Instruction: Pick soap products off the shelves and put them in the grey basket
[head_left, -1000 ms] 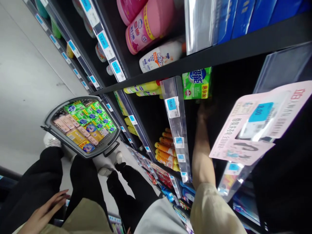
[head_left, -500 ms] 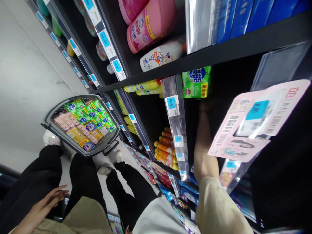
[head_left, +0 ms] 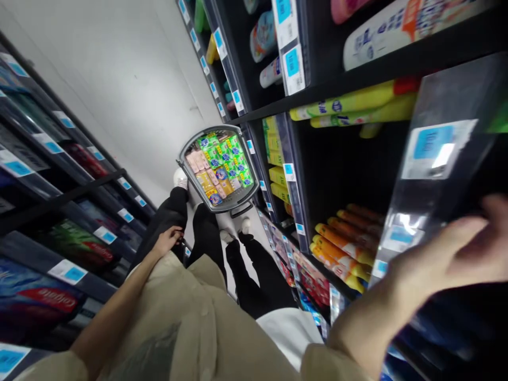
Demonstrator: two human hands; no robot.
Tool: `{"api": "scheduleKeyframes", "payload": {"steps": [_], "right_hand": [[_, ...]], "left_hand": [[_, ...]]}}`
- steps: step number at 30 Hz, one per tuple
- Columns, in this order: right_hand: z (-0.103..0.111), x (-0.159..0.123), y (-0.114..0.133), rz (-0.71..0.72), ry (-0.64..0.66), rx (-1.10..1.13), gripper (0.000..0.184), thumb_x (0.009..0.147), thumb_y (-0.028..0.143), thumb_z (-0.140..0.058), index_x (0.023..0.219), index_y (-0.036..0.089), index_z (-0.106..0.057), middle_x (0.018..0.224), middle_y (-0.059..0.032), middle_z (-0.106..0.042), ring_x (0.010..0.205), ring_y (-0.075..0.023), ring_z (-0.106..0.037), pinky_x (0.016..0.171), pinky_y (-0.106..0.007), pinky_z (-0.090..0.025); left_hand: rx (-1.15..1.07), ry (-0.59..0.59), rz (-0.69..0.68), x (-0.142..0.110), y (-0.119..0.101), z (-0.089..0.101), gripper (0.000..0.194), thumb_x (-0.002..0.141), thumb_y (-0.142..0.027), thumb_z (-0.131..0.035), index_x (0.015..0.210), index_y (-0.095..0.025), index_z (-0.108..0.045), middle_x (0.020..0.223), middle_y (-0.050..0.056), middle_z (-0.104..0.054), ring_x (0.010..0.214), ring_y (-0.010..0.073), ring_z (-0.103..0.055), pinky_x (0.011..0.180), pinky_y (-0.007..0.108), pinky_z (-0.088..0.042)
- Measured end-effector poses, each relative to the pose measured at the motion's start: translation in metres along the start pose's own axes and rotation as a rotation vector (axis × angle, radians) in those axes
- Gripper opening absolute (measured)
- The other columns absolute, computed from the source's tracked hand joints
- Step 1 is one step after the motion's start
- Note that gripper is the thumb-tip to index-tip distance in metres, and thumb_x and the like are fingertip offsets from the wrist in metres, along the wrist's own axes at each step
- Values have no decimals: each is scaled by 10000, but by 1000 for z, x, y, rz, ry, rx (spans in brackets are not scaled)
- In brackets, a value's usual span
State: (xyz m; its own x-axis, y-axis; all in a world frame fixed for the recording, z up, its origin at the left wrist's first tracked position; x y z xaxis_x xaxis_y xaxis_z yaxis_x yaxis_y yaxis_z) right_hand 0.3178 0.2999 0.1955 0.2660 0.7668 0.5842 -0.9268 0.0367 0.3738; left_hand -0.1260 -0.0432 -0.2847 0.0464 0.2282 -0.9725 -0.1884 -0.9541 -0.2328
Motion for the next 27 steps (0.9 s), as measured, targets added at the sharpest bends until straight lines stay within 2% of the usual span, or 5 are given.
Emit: {"api": "scheduleKeyframes", "payload": {"steps": [3, 5, 11, 15, 27], "right_hand": [[-29, -101, 47, 228, 80, 118, 242, 1022, 387, -628, 1219, 458, -750, 1166, -6, -778, 1160, -294, -726, 1069, -598, -555], [-95, -179, 51, 280, 442, 171, 340, 1044, 306, -560, 1353, 383, -680, 1157, -28, -772, 1132, -264, -732, 1035, -528, -589], [-316, -364, -61, -261, 1055, 79, 612, 1015, 307, -527, 1566, 62, -429, 1624, -242, -474, 1562, -295, -406, 1301, -483, -360], [-409, -431, -110, -513, 1219, -67, 814, 954, 280, -635, 1625, -7, -276, 1706, -274, -324, 1629, -303, -259, 1358, -428, -207], [-442, -473, -126, -699, 1173, -252, 703, 915, 312, -747, 1503, 66, -450, 1563, -305, -480, 1472, -386, -439, 1200, -510, -400]], "left_hand": [[-61, -1, 20, 1, 6, -1, 358, 772, -388, -645, 1070, -193, -668, 983, 100, -800, 903, 258, -756, 748, 346, -645], [-110, -9, 37, 0, 7, 1, 343, 757, -399, -679, 1044, -213, -677, 957, 97, -794, 887, 265, -757, 747, 357, -643], [-117, -35, 61, -4, 10, 6, 441, 722, -508, -706, 1039, -203, -684, 926, 99, -794, 864, 273, -754, 747, 389, -638], [-90, -35, 41, -4, 25, 5, 545, 707, -619, -711, 1077, -220, -692, 959, 97, -806, 889, 289, -765, 723, 394, -635], [53, 23, 36, -5, 33, 1, 538, 790, -609, -693, 1188, -246, -687, 1060, 104, -819, 975, 312, -774, 764, 409, -638]]}}
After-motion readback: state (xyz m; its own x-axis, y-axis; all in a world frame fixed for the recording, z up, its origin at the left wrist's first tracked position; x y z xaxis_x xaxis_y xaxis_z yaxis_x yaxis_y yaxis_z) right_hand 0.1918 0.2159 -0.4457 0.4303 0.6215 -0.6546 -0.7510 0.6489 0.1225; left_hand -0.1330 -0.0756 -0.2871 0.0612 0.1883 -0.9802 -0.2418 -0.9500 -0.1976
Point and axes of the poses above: each hand's wrist, its own x-axis towards the middle knuckle, its own z-axis out of the back of the hand, y = z × x, the point moved 9 cm from there along x, towards the middle knuckle
